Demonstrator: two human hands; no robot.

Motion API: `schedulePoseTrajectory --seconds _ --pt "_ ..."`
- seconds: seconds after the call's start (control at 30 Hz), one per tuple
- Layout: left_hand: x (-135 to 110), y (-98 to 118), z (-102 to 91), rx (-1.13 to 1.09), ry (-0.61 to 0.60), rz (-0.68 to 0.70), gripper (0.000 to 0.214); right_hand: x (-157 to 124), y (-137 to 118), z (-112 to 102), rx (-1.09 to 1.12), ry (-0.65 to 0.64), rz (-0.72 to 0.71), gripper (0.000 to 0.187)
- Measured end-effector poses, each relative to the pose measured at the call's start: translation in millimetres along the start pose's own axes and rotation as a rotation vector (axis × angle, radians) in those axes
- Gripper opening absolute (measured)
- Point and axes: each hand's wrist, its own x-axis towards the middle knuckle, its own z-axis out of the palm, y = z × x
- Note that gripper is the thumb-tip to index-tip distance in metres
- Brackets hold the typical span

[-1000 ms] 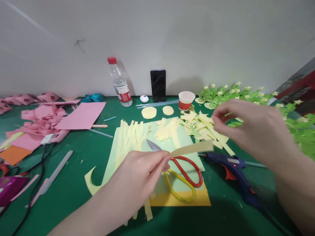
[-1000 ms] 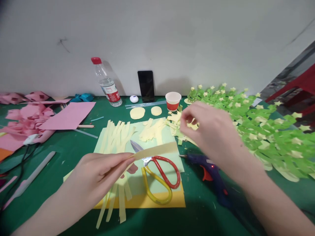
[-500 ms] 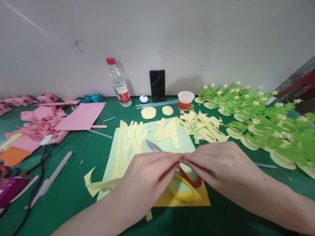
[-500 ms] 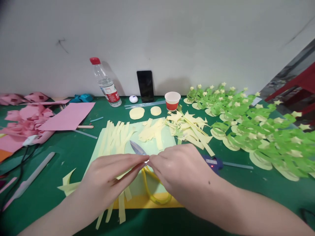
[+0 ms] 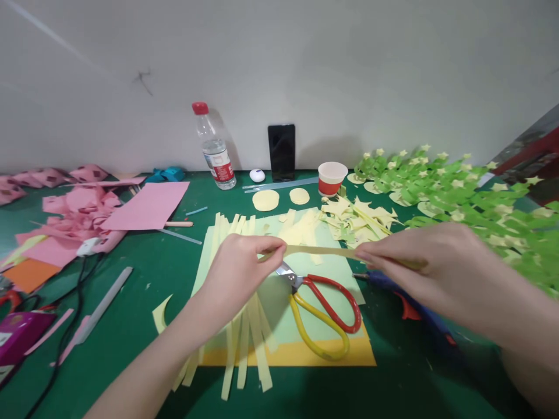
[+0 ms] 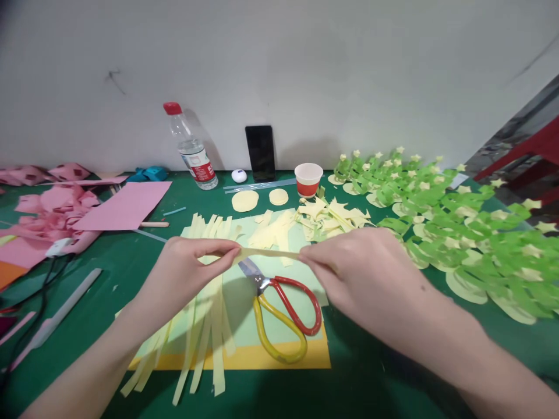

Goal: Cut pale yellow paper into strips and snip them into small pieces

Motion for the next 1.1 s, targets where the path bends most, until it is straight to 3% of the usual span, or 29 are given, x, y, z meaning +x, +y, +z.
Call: schedulePoseTrajectory --seconds 0.37,0.5,0.6,0.77,0.93,1.0,1.1 --pt "5 -12 -9.7 -0.049 -0.003 -0.059 0.019 -7 39 -22 -0.119 0.02 -0.037 0.059" --pt "2 -10 -10.2 -0.03 0.022 -0.021 0.018 -15 48 -17 -0.206 -0.024 -0.005 0.059" --pt "-3 -3 -5.7 0.007 0.026 0.078 0.02 -14 38 -4 -0.197 -0.046 0.004 0.048" --pt "-12 7 2.6 0.04 0.002 0.212 0.021 -1 3 14 0.036 -0.234 -0.021 0.021" --pt "-21 11 18.9 -0.024 0.046 0.355 0.017 6 -21 24 0.133 -0.409 0.014 0.037" --pt "-25 12 26.1 -0.036 0.066 0.416 0.017 6 -26 27 0.139 -0.446 0.053 0.038" --pt "-26 12 30.0 0.01 0.073 0.401 0.021 5 -28 29 0.118 -0.452 0.081 0.034"
